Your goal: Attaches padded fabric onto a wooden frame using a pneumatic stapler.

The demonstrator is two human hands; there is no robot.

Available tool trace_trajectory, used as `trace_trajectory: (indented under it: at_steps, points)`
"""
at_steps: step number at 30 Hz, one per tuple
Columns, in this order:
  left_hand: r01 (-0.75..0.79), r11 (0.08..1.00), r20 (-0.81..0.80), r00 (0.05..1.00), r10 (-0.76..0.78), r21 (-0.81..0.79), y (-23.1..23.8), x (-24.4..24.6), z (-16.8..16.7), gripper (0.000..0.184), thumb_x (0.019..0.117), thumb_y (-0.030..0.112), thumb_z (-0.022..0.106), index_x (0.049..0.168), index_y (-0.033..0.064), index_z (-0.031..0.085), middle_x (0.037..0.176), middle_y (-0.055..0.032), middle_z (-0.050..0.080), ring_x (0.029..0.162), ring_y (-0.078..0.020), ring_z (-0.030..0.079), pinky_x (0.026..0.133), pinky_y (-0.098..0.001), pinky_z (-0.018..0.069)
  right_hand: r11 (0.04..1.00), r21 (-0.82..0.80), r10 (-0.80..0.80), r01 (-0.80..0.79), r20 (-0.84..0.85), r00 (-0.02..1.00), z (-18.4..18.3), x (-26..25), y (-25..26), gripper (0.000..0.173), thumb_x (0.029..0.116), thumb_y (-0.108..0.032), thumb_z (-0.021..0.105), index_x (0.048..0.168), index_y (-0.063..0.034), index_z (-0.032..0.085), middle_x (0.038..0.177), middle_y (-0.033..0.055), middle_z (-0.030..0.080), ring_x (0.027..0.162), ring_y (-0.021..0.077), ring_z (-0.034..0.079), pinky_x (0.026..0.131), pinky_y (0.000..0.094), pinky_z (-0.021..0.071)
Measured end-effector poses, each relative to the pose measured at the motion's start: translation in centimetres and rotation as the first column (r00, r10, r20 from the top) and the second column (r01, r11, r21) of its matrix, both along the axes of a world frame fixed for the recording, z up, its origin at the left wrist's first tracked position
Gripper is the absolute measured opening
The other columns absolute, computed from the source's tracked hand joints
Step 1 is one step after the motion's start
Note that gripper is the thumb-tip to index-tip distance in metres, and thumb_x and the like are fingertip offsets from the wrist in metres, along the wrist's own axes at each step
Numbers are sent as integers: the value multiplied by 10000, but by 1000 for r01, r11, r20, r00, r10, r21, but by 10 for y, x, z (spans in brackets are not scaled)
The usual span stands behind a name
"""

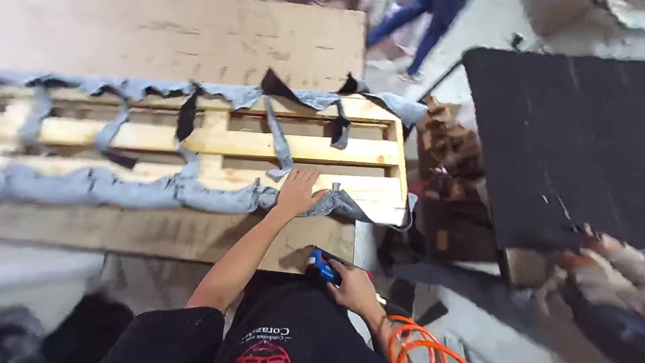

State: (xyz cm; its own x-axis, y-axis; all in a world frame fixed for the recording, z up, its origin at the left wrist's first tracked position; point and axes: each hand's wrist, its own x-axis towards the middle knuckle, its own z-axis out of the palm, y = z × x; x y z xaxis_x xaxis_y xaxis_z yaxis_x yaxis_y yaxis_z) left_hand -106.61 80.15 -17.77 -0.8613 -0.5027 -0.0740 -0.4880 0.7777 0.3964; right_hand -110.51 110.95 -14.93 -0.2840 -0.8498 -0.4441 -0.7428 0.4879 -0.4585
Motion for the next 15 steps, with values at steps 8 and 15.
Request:
trace_trajectory:
  at_steps: [8, 15]
  points:
    - [-281, 883, -462, 769, 442, 376, 171, 87, 14, 280, 1035, 235, 589, 1200, 55, 726, 1271, -80, 704, 1258, -179, 623, 1126, -368, 481, 852, -255, 364, -457, -338, 868, 107, -121, -52, 466, 820, -381, 708, 1240, -179, 715, 777, 97, 720, 672, 327, 707, 556, 595, 549]
    - [312, 869, -907, 301, 293, 384, 237, 143, 185, 211, 1043, 234, 610, 1152, 68, 680, 1236, -68, 711, 1213, -198, 660, 1061, -399, 556, 660, -127, 623, -741, -458, 634, 73, -136, -161, 670, 900, -154, 658, 1542, -165, 465, 1187, 280, 670, 1104, 489, 648, 923, 655, 498]
